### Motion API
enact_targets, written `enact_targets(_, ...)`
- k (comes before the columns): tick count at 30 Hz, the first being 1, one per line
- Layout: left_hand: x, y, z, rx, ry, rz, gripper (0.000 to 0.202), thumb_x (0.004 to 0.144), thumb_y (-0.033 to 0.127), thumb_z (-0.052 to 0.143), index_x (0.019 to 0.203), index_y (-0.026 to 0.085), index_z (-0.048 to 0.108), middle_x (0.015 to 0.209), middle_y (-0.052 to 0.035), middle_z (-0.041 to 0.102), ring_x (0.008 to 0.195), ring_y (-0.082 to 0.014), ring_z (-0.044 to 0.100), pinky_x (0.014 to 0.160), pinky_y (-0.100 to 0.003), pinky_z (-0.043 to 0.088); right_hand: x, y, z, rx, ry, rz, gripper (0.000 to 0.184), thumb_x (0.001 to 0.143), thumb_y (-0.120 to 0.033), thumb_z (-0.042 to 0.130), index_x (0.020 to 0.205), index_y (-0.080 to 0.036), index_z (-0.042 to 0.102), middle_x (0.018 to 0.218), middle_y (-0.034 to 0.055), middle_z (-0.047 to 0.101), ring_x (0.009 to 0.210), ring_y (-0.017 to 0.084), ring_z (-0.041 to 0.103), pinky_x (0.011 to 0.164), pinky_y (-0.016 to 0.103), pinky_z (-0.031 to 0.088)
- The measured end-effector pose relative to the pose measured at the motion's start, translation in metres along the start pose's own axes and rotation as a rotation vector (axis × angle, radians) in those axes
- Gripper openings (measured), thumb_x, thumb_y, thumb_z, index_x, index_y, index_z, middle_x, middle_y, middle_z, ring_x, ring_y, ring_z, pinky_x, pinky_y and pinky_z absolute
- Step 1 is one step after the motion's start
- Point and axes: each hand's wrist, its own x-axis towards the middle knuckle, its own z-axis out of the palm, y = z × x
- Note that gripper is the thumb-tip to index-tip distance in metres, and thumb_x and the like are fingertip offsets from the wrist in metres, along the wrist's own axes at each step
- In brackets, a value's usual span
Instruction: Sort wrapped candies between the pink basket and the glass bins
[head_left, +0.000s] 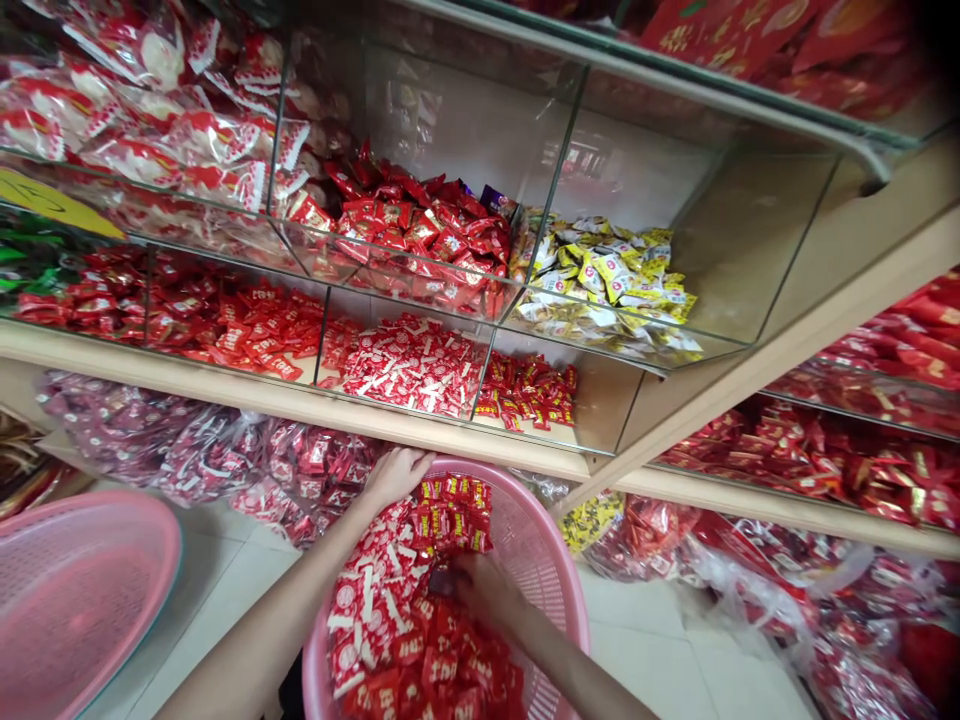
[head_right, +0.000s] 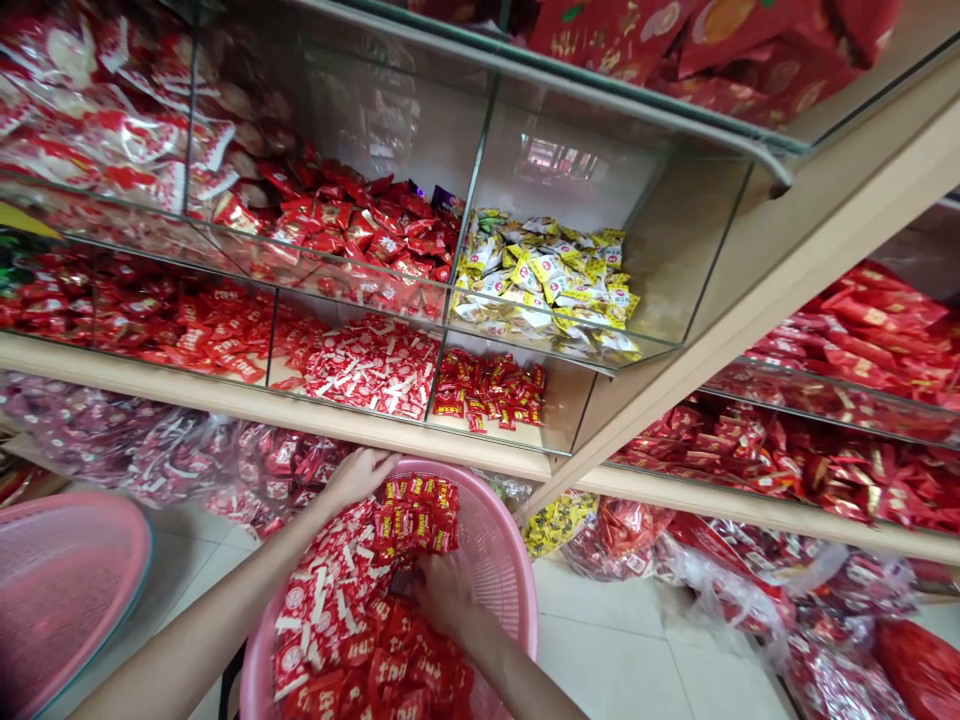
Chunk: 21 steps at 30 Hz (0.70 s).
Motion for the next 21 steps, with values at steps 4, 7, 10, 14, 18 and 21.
enact_targets(4, 0.0, 0.001, -0.001, -0.009, 0.005, 0.0, 0.053, 0.087, 0.053, 0.027, 0.086, 0.021, 0.069, 0.085, -0.0093, 0.071, 0.081, -0.0215, 0.065, 0.067, -0.025, 0.041, 0.002, 0.001, -0.002, -0.034, 0.042, -0.003, 0.029, 0.078, -0.014, 0.039, 0.095, -0.018, 0.062, 0.095, 0.0067, 0.067, 0.09, 0.018, 0.059, 0.071, 0.025, 0.037)
enact_targets(7, -0.001, 0.003, -0.002, -0.01, -0.001, -0.012, 0.053, 0.087, 0.054, 0.028, 0.087, 0.021, 0.069, 0.086, -0.0095, 0.071, 0.081, -0.0215, 0.065, 0.067, -0.025, 0.041, 0.0, 0.002, -0.002, -0.037, 0.013, -0.018, 0.027, 0.078, -0.016, 0.041, 0.093, -0.019, 0.063, 0.095, 0.0063, 0.067, 0.09, 0.018, 0.059, 0.069, 0.025, 0.036)
enact_targets(10, -0.002, 0.005, -0.004, -0.003, -0.007, -0.031, 0.053, 0.086, 0.054, 0.028, 0.087, 0.021, 0.069, 0.088, -0.0095, 0.071, 0.083, -0.0214, 0.065, 0.068, -0.024, 0.041, -0.003, 0.002, -0.001, -0.008, -0.007, -0.028, 0.028, 0.076, -0.017, 0.042, 0.094, -0.02, 0.063, 0.095, 0.0054, 0.067, 0.088, 0.018, 0.059, 0.067, 0.024, 0.036)
enact_targets(14, -0.003, 0.007, -0.006, 0.001, -0.007, -0.03, 0.052, 0.086, 0.053, 0.029, 0.089, 0.021, 0.069, 0.089, -0.0093, 0.071, 0.085, -0.0215, 0.064, 0.068, -0.024, 0.041, -0.009, 0.005, 0.001, 0.049, -0.028, -0.085, 0.027, 0.078, -0.02, 0.041, 0.092, -0.02, 0.064, 0.095, 0.0043, 0.068, 0.086, 0.017, 0.06, 0.067, 0.024, 0.038)
enact_targets(18, -0.003, 0.008, -0.007, 0.0, -0.005, -0.01, 0.052, 0.087, 0.053, 0.028, 0.092, 0.021, 0.069, 0.088, -0.0088, 0.071, 0.08, -0.0204, 0.064, 0.066, -0.024, 0.041, -0.013, 0.011, 0.001, -0.021, -0.02, -0.014, 0.026, 0.075, -0.015, 0.041, 0.084, -0.019, 0.065, 0.089, 0.0056, 0.068, 0.083, 0.018, 0.061, 0.066, 0.025, 0.038)
enact_targets(21, -0.003, 0.007, -0.007, 0.001, -0.01, -0.019, 0.052, 0.087, 0.053, 0.028, 0.093, 0.022, 0.069, 0.089, -0.0083, 0.071, 0.079, -0.0196, 0.064, 0.067, -0.023, 0.041, -0.015, 0.016, -0.001, -0.1, 0.033, 0.072, 0.025, 0.074, -0.012, 0.043, 0.086, -0.018, 0.064, 0.088, 0.0072, 0.068, 0.082, 0.02, 0.061, 0.065, 0.026, 0.039)
